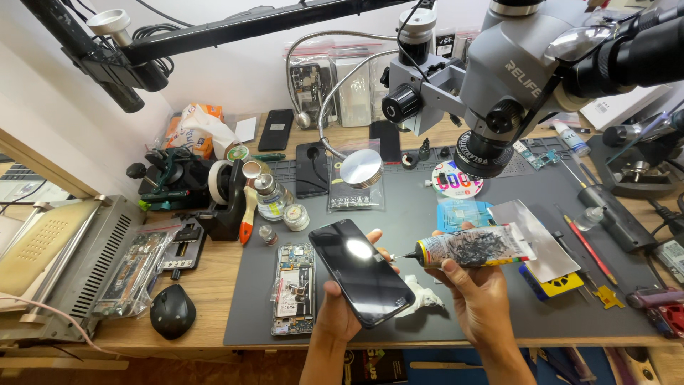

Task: The person cleans a smartphone screen with a tissue, then applies adhesive from a tube along the edges of the device. They spread the adhesive with their finger and wipe the screen again with a tissue.

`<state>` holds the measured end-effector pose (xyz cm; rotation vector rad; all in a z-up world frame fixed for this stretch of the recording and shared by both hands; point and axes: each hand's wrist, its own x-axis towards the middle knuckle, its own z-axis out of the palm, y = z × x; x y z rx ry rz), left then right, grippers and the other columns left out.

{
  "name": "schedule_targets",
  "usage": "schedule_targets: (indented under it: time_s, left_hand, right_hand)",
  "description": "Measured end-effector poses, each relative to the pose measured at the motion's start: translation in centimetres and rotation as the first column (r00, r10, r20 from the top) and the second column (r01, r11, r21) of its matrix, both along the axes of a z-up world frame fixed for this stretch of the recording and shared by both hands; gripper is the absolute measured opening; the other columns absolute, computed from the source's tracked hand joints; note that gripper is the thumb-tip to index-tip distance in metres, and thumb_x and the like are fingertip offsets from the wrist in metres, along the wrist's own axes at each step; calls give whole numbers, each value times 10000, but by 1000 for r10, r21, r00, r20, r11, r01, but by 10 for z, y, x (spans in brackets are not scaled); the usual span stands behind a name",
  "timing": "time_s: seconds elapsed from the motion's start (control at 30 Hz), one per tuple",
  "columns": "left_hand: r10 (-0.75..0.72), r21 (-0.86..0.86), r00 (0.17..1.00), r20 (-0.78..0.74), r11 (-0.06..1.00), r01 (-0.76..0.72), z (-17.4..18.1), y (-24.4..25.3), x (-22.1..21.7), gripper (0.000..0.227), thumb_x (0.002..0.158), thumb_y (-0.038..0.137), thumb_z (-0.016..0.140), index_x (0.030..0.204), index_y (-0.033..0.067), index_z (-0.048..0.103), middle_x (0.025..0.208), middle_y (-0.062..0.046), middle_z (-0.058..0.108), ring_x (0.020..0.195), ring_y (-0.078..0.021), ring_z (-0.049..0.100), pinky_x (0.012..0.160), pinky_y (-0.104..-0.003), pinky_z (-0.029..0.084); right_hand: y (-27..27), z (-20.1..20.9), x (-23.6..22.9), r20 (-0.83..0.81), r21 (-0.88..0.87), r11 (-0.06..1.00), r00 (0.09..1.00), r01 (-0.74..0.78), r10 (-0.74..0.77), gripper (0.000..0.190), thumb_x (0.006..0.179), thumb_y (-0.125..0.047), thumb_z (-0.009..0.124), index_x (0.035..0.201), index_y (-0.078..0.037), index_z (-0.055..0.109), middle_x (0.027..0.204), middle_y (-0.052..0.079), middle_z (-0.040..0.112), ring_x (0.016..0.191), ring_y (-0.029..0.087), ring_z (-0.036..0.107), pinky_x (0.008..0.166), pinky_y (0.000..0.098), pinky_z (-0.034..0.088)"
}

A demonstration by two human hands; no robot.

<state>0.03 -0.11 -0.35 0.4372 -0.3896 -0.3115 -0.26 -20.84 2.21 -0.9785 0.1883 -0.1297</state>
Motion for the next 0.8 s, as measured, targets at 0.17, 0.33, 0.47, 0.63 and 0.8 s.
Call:
schedule_targets:
  time_s: [0.17, 0.33, 0.47, 0.63, 0.8]
  left_hand:
    - [108, 211, 989, 100, 969, -127, 14, -5, -5, 1240, 745, 628, 916, 1601, -53, 330, 1272, -184, 658, 1160, -327, 692, 1059, -483, 566]
    - [109, 285, 990, 90, 950, -130, 15, -4, -7, 1313, 694, 690, 912, 1601, -59, 328, 1265, -161, 659, 1140, -312, 706, 1025, -459, 586]
    - [146, 330, 985, 97, 929, -170, 17, -6, -7, 1290, 681, 712, 892, 1591, -28, 354, 1441, -207, 578, 1158, -323, 697, 1014, -456, 586]
    - [250, 362, 958, 139, 888, -284, 6, -10, -2, 1298, 716, 713, 862, 1606, -41, 293, 1564, -143, 495, 1127, -341, 684, 1034, -548, 570]
    - [450, 365, 893, -11, 833, -416, -20, -9, 11, 1173, 680, 614, 869, 1591, 19, 431, 1221, -119, 627, 1176, -199, 577, 1064, -383, 430]
  right_hand:
    - [-1, 9, -1, 61, -66, 998, 998, -17, 21, 824, 818, 71, 611, 1584, -83, 351, 1398, 310, 606, 1163, 430, 643, 987, 602, 568]
    - [6, 17, -4, -52, -109, 990, 995, -93, 87, 847, 814, 25, 630, 1610, -59, 351, 1387, 303, 642, 1165, 425, 667, 1012, 578, 575]
    - [10, 18, -2, -54, -77, 994, 996, -79, 75, 754, 841, 31, 612, 1557, -51, 389, 1383, 317, 638, 1179, 431, 664, 1041, 570, 569]
    - [-1, -9, 9, 128, -273, 954, 988, 121, -89, 689, 943, -69, 659, 1576, -11, 394, 1165, 185, 699, 927, 296, 734, 616, 343, 574]
    - [-6, 8, 1, 122, -583, 791, 982, 186, -142, 872, 911, -110, 651, 1667, -31, 222, 1475, 157, 544, 1287, 232, 575, 1082, 337, 483]
